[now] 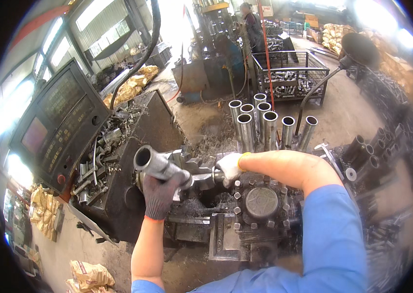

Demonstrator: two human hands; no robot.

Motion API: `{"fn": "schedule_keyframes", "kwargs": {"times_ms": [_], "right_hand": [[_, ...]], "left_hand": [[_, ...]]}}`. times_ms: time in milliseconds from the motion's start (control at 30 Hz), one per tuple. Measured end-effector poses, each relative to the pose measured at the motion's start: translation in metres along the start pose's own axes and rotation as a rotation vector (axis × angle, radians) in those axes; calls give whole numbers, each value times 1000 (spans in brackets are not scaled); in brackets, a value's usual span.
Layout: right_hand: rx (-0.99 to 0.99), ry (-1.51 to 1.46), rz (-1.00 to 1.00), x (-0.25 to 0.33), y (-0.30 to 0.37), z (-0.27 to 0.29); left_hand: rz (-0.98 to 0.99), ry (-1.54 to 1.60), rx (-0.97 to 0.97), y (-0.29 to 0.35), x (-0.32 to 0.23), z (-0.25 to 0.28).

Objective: The person repeatedly loads cylindrical metal parts into a lathe chuck, operates the machine, and removes the finished parts. They place the processed parts into a nearby wire basket. The cycle of loading, machining, and unloading is repeated throughout the clip.

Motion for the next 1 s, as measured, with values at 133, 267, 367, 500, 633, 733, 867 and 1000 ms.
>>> {"fn": "schedule_keyframes", "kwargs": {"times_ms": [133, 267, 367, 500, 633, 733, 867, 1000], "right_hand": [[237, -272, -27, -8, -10, -8], [191, -314, -53, -11, -6, -2], [213, -370, -28, -10, 2, 0], [254, -379, 26, -7, -2, 2], [369, -508, -191, -18, -9, -15], [256, -688, -128, -22, -5, -20], [215, -543, -18, -36, 6, -11], [616, -842, -370, -41, 3, -22]], "left_hand": [[19, 163, 91, 90, -8, -35], [-134, -61, -75, 97, -27, -51], [-100, 190, -115, 82, -35, -20], [-50, 135, 28, 101, -48, -14], [-178, 236, -300, 79, -54, -18], [33, -157, -111, -2, -40, -19], [180, -266, 25, -25, -14, -18], [86, -39, 31, 55, 8, -20]]}}
Point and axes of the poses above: each hand's wrist, its own y-axis away from the middle knuckle, its own z-axis out of the back of the hand, x = y × z, the point moved 6 cm from there along -y, towards the middle knuckle, and after that the axes turned 9 degrees about z, right-handed, at the moved point
